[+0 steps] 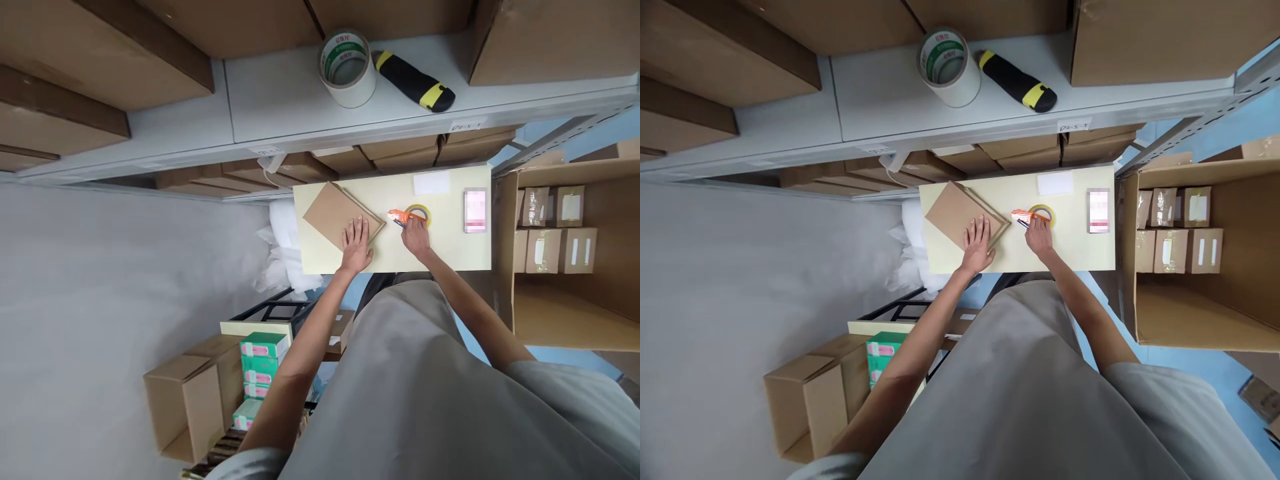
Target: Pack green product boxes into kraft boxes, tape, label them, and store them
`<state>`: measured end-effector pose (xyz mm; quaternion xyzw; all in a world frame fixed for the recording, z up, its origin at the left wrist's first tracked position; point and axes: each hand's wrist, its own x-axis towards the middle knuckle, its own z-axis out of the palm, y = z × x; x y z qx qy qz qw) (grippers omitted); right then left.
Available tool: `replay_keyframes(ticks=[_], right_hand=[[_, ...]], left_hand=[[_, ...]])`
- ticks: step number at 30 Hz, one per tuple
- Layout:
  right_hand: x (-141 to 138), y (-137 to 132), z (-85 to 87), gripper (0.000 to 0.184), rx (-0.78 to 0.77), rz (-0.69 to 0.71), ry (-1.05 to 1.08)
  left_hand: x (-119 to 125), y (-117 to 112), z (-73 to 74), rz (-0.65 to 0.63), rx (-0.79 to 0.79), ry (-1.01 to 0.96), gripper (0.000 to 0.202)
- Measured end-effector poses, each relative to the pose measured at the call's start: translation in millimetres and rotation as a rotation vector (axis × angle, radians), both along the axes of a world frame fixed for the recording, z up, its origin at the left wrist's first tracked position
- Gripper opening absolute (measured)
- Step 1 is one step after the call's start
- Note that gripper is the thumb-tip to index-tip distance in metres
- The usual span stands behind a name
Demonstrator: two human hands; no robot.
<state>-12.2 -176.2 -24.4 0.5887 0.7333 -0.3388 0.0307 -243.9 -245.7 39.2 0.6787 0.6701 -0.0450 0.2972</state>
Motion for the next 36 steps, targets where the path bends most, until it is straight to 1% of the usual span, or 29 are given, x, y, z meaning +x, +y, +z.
replay_keyframes(ticks=[2,5,7,9,12,15,18,20,22,23,25,27,29,30,31,32,33,34,36], right_hand=[[-1.8,-7.1,5.0,0.057,0.009,-0.051,-0.006],[-5.4,-23.2,18.3,0.062,0.055,-0.183,0.016],[-13.2,-37.9,28.4,0.065,0.064,-0.272,0.106],[-27.9,-51.3,34.4,0.065,-0.005,-0.351,0.268],[-57.2,-58.6,31.1,0.067,-0.186,-0.492,0.516],[-78.7,-50.8,19.4,0.073,-0.29,-0.597,0.628],[-82.9,-43.6,12.2,0.071,-0.316,-0.662,0.668],[-79.6,-46.0,12.7,0.068,-0.312,-0.769,0.654],[-76.5,-54.0,16.6,0.07,-0.301,-0.895,0.609],[-76.1,-58.9,19.2,0.072,-0.317,-0.958,0.589],[-79.0,-67.3,24.5,0.075,-0.406,-1.066,0.593],[-86.5,-70.8,29.5,0.073,-0.538,-1.162,0.666],[-96.7,-69.2,34.5,0.07,-0.621,-1.216,0.769],[-102.0,-67.5,37.3,0.068,-0.636,-1.227,0.814],[-107.0,-66.2,40.4,0.065,-0.637,-1.238,0.847],[-111.3,-65.8,44.0,0.063,-0.622,-1.246,0.87],[-114.5,-66.7,47.9,0.06,-0.594,-1.256,0.887],[-116.5,-69.1,52.4,0.058,-0.558,-1.267,0.898],[-116.1,-78.0,63.0,0.055,-0.458,-1.278,0.911]], left_hand=[[-3.5,-1.8,-0.3,-0.021,0.013,-0.007,0.101],[-8.1,-6.0,0.7,-0.048,0.029,-0.023,0.098],[-10.4,-9.8,2.0,-0.061,0.036,-0.044,0.099],[-12.6,-13.9,2.7,-0.08,0.043,-0.067,0.102],[-15.6,-19.6,0.8,-0.112,0.054,-0.111,0.107],[-15.3,-24.6,-2.6,-0.132,0.059,-0.136,0.111],[-14.0,-27.7,-1.4,-0.142,0.044,-0.137,0.113],[-18.4,-23.9,2.0,-0.152,0.038,-0.151,0.108],[-30.5,-8.9,5.2,-0.123,0.064,-0.176,0.099],[-39.5,4.2,6.1,-0.081,0.091,-0.186,0.096],[-60.6,41.3,6.8,0.054,0.154,-0.193,0.096],[-80.9,86.2,8.3,0.199,0.17,-0.186,0.098],[-96.0,126.5,13.6,0.294,0.085,-0.16,0.093],[-101.4,140.9,18.2,0.314,0.015,-0.156,0.089],[-105.9,150.3,23.9,0.316,-0.03,-0.155,0.087],[-110.1,154.1,30.4,0.305,-0.048,-0.158,0.086],[-114.3,152.6,37.5,0.286,-0.035,-0.162,0.085],[-119.1,146.3,44.8,0.265,0.003,-0.165,0.084],[-130.0,123.1,58.3,0.239,0.09,-0.165,0.082]])
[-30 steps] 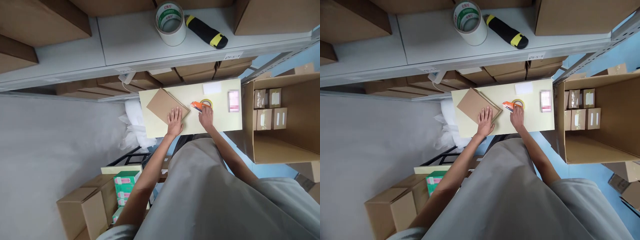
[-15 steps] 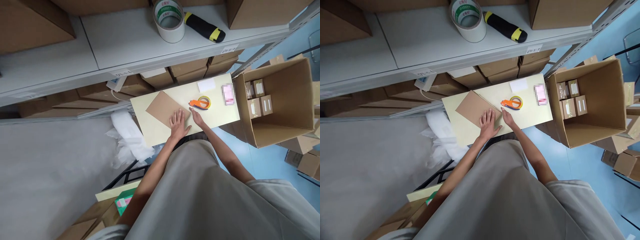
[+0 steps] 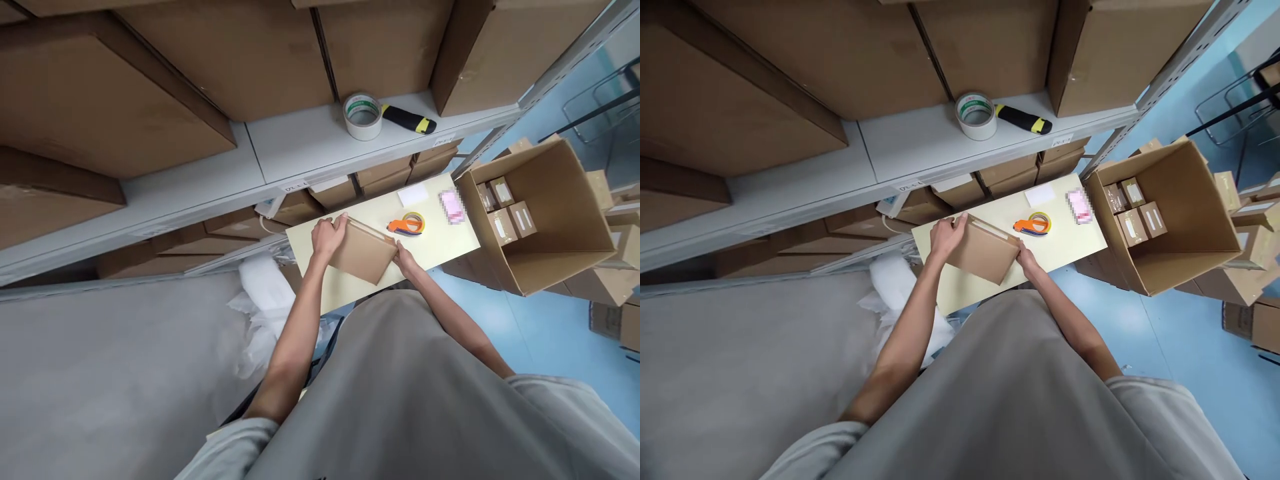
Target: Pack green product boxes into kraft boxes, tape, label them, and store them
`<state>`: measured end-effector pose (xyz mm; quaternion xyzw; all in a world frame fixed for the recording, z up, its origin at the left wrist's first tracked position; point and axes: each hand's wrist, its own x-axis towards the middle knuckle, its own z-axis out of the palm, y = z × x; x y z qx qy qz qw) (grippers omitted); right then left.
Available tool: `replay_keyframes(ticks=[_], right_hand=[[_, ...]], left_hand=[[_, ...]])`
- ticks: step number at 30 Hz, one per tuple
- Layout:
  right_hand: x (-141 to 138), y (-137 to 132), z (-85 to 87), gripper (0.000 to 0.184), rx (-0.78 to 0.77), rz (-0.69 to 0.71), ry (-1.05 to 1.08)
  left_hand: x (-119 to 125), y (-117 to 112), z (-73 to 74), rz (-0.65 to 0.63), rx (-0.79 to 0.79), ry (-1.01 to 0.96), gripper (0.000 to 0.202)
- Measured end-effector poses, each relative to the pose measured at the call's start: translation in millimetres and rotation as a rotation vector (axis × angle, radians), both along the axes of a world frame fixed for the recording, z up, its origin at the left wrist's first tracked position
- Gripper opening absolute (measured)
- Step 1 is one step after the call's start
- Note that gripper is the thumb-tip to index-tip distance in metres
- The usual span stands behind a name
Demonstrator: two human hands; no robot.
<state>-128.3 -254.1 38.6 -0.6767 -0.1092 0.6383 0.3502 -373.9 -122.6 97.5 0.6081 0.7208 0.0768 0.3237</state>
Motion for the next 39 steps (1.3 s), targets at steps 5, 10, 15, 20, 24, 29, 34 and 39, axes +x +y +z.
replay_keyframes(ticks=[5,10,15,20,24,29,34,39], right_hand=[[21.2,-21.9,28.3,0.061,0.275,0.077,-0.325],[43.9,-15.0,34.0,0.061,0.34,0.281,-0.57],[62.0,0.7,22.0,0.067,0.33,0.503,-0.672],[73.0,13.1,12.2,0.083,0.265,0.825,-0.714],[77.3,16.8,6.6,0.093,0.288,0.915,-0.615],[85.7,22.4,7.2,0.098,0.265,0.982,-0.565],[103.2,32.9,13.7,0.091,0.307,0.989,-0.491],[115.4,35.7,16.4,0.083,0.411,0.931,-0.465]], left_hand=[[-18.4,-81.2,13.6,0.042,-0.047,-0.032,0.073],[-7.2,-141.1,-4.2,0.089,-0.185,-0.015,0.061],[14.5,-160.9,-21.8,0.097,-0.277,-0.071,0.065],[31.3,-156.9,-39.1,0.235,-0.31,-0.158,0.073],[27.0,-156.4,-55.4,0.224,-0.284,-0.188,0.056],[17.8,-161.2,-70.0,0.268,-0.223,-0.263,0.056],[11.9,-164.9,-76.4,0.429,-0.125,-0.558,0.062],[13.9,-167.4,-76.8,0.575,-0.038,-0.618,0.058]])
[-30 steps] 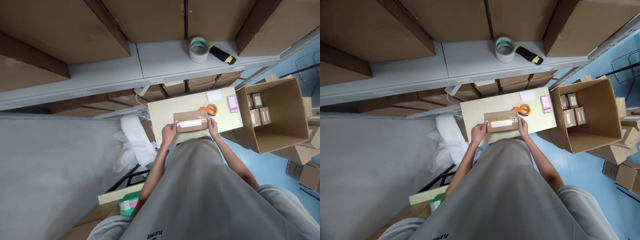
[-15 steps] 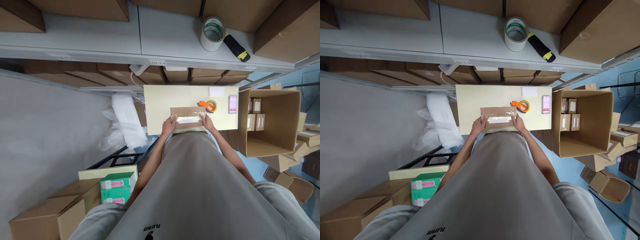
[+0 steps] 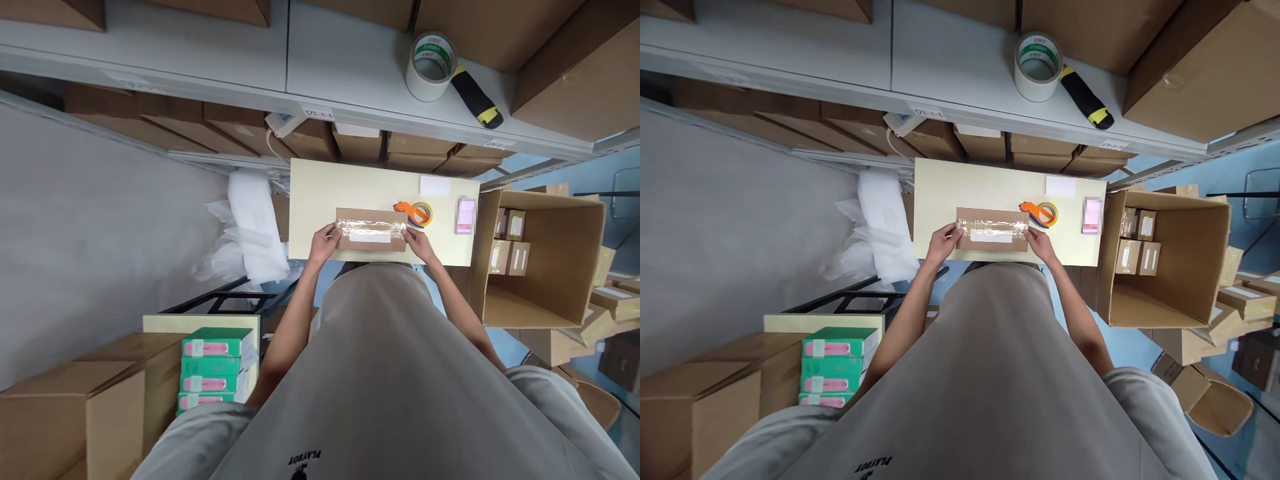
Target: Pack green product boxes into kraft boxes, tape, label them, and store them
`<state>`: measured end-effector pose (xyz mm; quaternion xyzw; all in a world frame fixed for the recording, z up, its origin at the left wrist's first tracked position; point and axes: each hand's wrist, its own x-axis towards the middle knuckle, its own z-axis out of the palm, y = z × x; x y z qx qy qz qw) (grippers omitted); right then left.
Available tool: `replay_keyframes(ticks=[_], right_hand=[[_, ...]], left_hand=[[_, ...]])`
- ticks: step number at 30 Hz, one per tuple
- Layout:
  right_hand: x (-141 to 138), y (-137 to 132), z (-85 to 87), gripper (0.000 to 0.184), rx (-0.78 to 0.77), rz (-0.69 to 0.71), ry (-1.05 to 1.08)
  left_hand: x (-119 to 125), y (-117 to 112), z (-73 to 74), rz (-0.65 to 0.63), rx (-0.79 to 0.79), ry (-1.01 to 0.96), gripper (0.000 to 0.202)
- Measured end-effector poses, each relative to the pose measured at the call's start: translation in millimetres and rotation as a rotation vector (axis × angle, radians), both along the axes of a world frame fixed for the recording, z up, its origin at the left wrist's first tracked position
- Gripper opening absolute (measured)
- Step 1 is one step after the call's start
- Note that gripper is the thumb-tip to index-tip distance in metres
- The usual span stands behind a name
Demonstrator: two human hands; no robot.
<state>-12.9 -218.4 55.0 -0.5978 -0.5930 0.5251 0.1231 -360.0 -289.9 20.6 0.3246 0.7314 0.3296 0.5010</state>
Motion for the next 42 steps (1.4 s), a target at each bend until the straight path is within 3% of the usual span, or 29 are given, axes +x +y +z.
replay_keyframes(ticks=[3,8,12,17,22,25,28,30,33,37,42], right_hand=[[-2.3,-1.3,2.5,0.076,0.015,0.061,0.003],[-22.3,2.4,3.0,0.065,0.051,0.064,0.166],[-36.2,9.8,-10.3,0.062,0.055,0.063,0.239],[-33.1,9.7,-31.8,0.063,0.04,0.069,0.187],[-32.1,-5.6,-44.2,0.049,0.044,0.151,0.042],[-31.9,-12.2,-46.0,0.049,0.059,0.268,-0.113],[-21.9,-11.7,-44.4,0.049,0.164,0.337,-0.257],[-11.6,-6.9,-43.5,0.048,0.256,0.294,-0.358],[-1.1,5.1,-45.7,0.05,0.287,0.189,-0.496],[-6.9,23.6,-54.5,0.047,0.172,0.055,-0.526],[-17.2,39.9,-54.1,0.034,0.132,-0.034,-0.457]], left_hand=[[-0.6,-3.3,3.6,0.009,0.032,0.013,0.051],[-18.9,-16.7,10.6,0.115,0.107,-0.018,0.057],[-31.9,-26.3,7.0,0.259,0.088,-0.101,0.054],[-29.8,-35.0,-3.1,0.396,-0.05,-0.049,0.046],[-19.9,-45.6,-4.4,0.297,-0.139,0.078,0.028],[-17.6,-49.8,-0.2,0.243,-0.154,0.134,0.018],[-15.8,-48.2,10.1,0.24,-0.105,0.263,0.033],[-11.6,-41.0,21.4,0.257,-0.024,0.367,0.045],[4.5,-18.7,42.2,0.221,0.115,0.445,0.047],[48.1,23.7,61.1,0.042,0.244,0.384,0.042],[121.1,64.5,50.6,-0.218,0.245,0.161,0.036]])
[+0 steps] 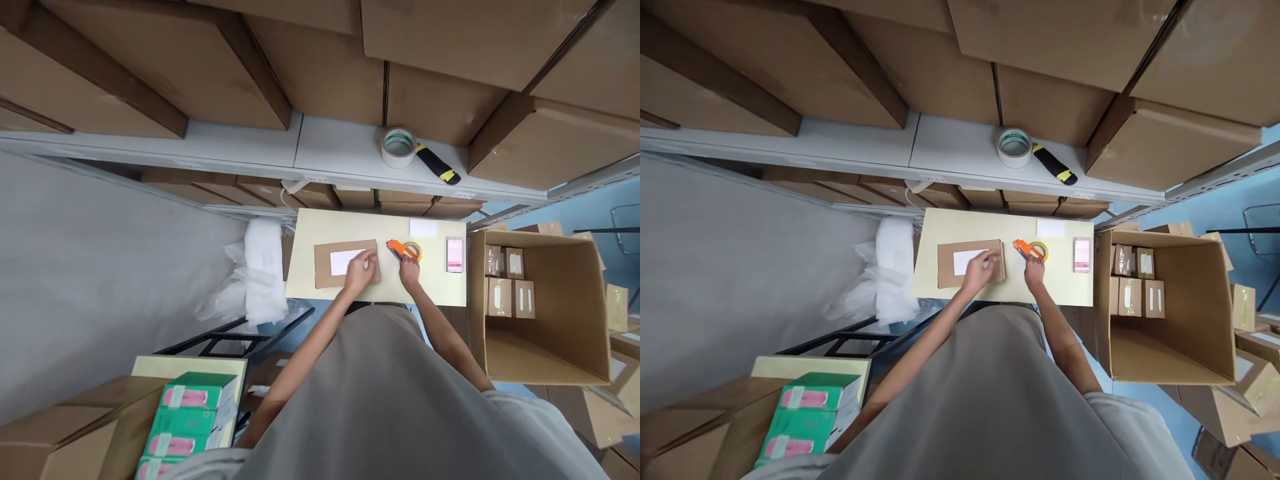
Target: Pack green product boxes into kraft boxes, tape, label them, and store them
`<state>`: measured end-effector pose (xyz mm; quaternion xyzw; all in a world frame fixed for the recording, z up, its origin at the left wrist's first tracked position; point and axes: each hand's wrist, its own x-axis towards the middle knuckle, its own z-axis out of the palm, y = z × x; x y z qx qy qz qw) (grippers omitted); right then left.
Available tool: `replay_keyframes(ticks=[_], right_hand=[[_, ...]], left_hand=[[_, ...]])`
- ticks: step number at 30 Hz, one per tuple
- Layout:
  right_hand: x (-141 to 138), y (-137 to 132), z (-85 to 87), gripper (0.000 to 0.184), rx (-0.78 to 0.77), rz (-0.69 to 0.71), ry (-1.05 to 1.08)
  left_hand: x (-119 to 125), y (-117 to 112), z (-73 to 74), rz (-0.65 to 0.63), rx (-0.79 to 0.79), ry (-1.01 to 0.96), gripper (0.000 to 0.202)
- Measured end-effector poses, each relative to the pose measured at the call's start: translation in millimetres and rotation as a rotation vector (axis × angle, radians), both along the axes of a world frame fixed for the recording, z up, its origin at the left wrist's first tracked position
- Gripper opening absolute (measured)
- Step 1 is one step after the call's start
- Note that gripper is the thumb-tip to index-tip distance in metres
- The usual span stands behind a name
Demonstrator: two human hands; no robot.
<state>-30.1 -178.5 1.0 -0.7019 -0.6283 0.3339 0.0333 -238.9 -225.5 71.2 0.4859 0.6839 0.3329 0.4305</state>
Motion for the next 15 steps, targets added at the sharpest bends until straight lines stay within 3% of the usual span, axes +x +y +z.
replay_keyframes(ticks=[4,8,12,15], right_hand=[[5.4,-0.3,21.3,0.047,0.012,-0.095,0.087],[5.6,-10.2,59.0,0.058,0.108,-0.146,0.356],[-11.9,-12.1,101.8,0.061,0.192,-0.243,0.799],[-31.9,-1.2,134.3,0.057,0.225,-0.172,0.841]], left_hand=[[36.6,13.1,-14.1,-0.046,-0.15,-0.138,0.029],[39.9,18.4,-10.2,-0.027,-0.092,-0.201,0.02],[26.2,23.6,14.3,-0.034,0.043,-0.337,0.019],[8.5,28.0,44.8,-0.043,0.172,-0.339,0.025]])
